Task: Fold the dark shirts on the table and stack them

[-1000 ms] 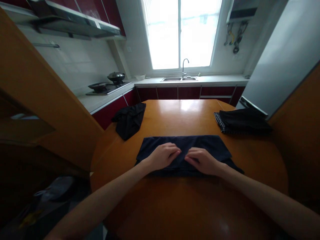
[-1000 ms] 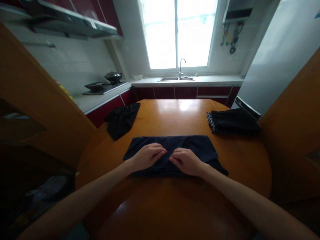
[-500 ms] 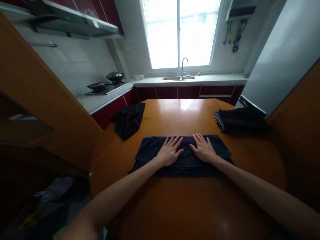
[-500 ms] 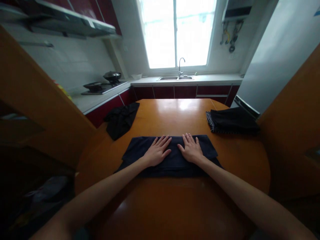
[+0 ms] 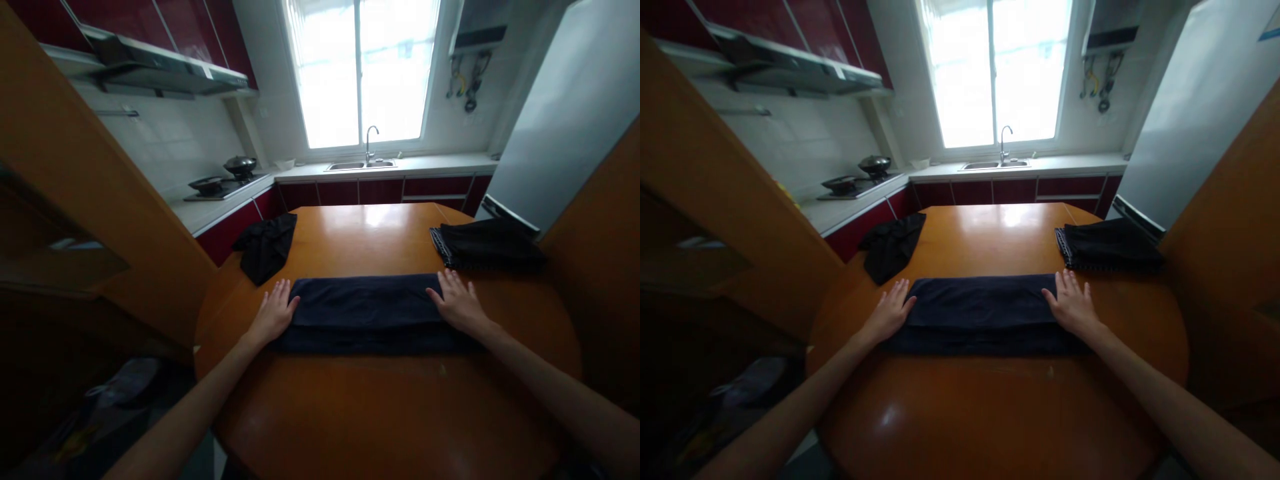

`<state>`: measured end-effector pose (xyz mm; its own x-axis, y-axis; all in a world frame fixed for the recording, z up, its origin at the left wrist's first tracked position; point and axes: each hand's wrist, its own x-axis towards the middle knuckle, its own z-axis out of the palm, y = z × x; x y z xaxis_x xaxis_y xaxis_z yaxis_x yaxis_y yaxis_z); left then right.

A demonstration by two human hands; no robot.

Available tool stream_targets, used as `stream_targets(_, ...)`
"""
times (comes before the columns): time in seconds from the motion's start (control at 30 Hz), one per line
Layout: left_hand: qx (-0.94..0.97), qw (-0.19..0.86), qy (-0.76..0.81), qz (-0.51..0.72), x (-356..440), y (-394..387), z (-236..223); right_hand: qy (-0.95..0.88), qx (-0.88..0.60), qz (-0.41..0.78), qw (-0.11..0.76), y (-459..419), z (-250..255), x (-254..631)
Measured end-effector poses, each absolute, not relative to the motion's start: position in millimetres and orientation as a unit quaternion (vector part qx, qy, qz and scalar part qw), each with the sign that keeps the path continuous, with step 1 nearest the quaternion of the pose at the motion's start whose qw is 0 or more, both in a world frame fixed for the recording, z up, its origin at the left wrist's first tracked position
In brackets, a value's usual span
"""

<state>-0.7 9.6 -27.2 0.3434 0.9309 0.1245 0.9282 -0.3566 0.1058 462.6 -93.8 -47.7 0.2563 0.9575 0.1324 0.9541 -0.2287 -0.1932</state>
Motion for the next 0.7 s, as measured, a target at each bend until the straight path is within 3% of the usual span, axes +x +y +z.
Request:
stream_targets(0.1, 0.904, 0.039, 0.413, 0.106, 9, -17, -13, -0.716, -0.677, -0.035, 0.166, -113, -37, 432)
stream_targets(0.2, 0.946, 0.077, 0.306, 0.069, 14, -48, -8, -0.812, -0.561, 0.007, 0.161, -140, -38, 402)
stream_targets(0.43, 0.944, 0.054, 0.32, 0.064, -3, -89, -12, -0.84, -0.519, 0.067, 0.143, -165, -53, 391)
stream_targets(0.57, 0.924, 0.072, 0.342, 0.154, -20, -87, -14, -0.852, -0.493, 0.084, 0.157, -167, -48, 401)
stream_targets(0.7, 0.901, 0.021, 0.37, 0.224, -38, -67, -10, -0.834, -0.511, 0.047, 0.202, -166, -46, 432)
